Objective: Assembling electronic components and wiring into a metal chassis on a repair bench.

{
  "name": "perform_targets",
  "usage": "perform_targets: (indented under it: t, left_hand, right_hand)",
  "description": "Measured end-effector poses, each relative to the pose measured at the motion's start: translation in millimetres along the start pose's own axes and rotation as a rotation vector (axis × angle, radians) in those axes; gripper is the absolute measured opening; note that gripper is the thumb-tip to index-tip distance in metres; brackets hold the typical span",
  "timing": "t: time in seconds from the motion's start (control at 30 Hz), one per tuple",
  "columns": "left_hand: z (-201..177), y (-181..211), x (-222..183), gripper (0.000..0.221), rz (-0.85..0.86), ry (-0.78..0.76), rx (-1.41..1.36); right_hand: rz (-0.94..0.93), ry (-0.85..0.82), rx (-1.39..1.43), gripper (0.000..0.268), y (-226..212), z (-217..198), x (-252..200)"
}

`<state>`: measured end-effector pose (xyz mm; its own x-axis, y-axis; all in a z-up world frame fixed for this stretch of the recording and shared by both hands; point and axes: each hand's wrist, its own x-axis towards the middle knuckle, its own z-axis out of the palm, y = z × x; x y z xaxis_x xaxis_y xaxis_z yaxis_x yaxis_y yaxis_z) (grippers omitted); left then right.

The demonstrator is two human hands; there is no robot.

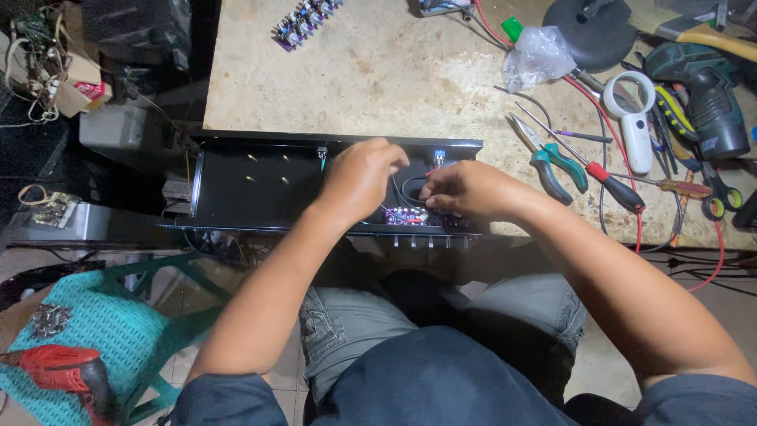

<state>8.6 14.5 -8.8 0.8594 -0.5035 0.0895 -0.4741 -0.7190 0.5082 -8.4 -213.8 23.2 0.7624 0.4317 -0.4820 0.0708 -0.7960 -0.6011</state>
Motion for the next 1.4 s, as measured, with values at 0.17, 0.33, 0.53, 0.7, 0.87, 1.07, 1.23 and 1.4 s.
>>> perform_targets:
  t: [0.17,0.33,0.53,0.7,0.87,1.07,1.23,1.4]
  left_hand:
    - [-17,-13,-24,0.010,-0.010,0.081,0.092]
    - [-25,3,-45,0.009,0.098,0.036,0.122]
    - [-28,-1,-47,0.020,0.201,-0.110,0.054]
    - [-28,-8,-42,0.016,0.238,-0.060,-0.038]
    - [-29,-23,-41,0.009,0.309,-0.021,-0.084]
    - [-53,-30,-51,0.035,0.252,-0.039,0.011]
    - [-39,-20,-42,0.012,0.116,-0.042,0.096]
    - [-9,-15,-23,0.019,0.283,0.014,0.291]
  right_hand:
    - [-0.056,0.021,-0.075,0.017,-6,0,-4]
    - [-0.036,0.042,-0.123,0.021,-29,-23,-41]
    - [-0.053,0.136,-0.300,0.032,-1,-11,-53]
    - [-0.144,0.191,-0.281,0.029,10,-2,-47]
    - [-0.172,0.184,-0.272,0.022,8,-9,-51]
    - [-0.131,0.174,-0.229,0.022,-3,-20,-51]
    - [-0.060,0.177,-0.133,0.024,7,-26,-52]
    - [-0.073,0.171,-0.151,0.023,2,-28,-56]
